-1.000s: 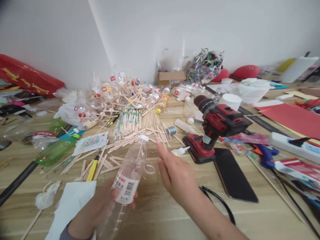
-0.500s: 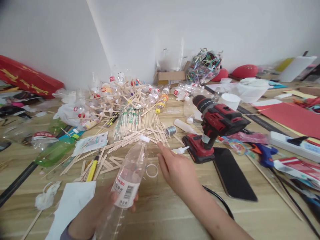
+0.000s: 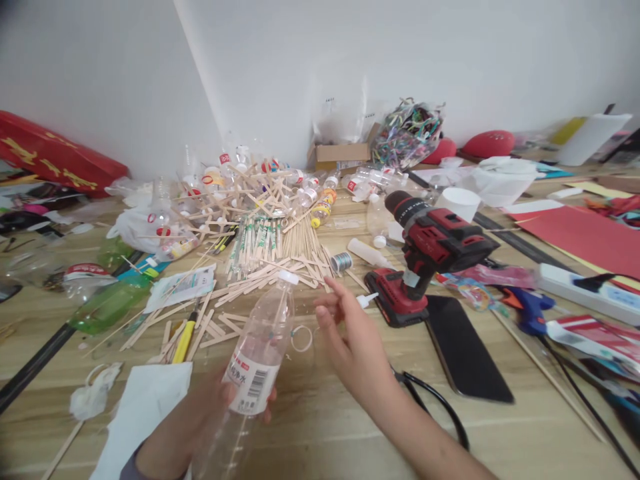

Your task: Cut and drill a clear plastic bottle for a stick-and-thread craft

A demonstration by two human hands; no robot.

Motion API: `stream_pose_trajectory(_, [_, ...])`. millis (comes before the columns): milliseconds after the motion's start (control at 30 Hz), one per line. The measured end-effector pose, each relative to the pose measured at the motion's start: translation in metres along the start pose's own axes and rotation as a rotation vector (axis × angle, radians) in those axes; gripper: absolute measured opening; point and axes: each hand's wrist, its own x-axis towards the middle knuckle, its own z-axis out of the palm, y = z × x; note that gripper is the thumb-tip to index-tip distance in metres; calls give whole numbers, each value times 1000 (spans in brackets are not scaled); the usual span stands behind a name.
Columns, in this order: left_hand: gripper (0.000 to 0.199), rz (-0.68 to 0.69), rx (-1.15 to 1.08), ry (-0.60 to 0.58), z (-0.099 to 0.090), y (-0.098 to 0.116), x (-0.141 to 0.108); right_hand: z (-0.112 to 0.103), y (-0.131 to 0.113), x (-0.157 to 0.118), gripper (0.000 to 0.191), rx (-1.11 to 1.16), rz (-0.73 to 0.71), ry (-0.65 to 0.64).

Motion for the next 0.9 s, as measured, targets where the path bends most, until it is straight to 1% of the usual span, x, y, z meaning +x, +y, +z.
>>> stream_pose_trajectory(100, [74,-15,-8,2,-6,-6,3,3,-2,0,57,-28,-78,65])
stream_pose_trajectory(167, [73,-9,8,-10,-9,-8,3,6,-2,0,64,-127,-156,111])
stream_pose_trajectory(200, [71,1,22,-18,-10,-8,2,7,0,0,64,-186,-185,110])
stream_pose_trajectory(233, [69,12,35,-32,-10,-8,2,8,1,1,61,-232,-185,72])
stream_pose_trajectory(267, [69,9,41,-56,-10,-7,1,8,3,3,55,-256,-157,-2])
stream_pose_trajectory(333, [73,-36,45,-102,-9,-3,1,5,7,6,39,-252,-54,-176])
stream_pose_trajectory(367, [76,-64,48,-122,-7,-1,0,4,9,7,36,-241,-7,-233])
stream_pose_trajectory(400, [77,-73,59,-120,-5,1,0,2,9,7,36,-218,29,-250])
stream_pose_trajectory(467, [72,-41,71,-87,1,6,-1,-2,8,5,41,-93,95,-215])
stream_pose_trajectory(533, [67,-13,63,-42,6,8,-3,-2,4,0,47,189,237,-228])
stream_pose_trajectory(600, [64,-16,53,-17,8,9,-3,0,-1,-7,51,509,398,-322])
stream_pose_trajectory(667, [63,-24,44,-9,9,9,-4,4,-5,-12,48,706,512,-400])
stream_pose_trajectory(700, [64,-26,43,-9,8,8,-4,6,-7,-14,44,768,555,-413])
stream_pose_trajectory(767, [66,-20,47,-1,6,9,-4,8,-9,-16,36,843,628,-393])
stream_pose_trajectory(833, [69,-8,67,11,5,9,-5,7,-9,-17,33,847,663,-358])
stream_pose_trajectory(900, [71,8,82,17,4,9,-6,6,-8,-16,32,833,664,-342])
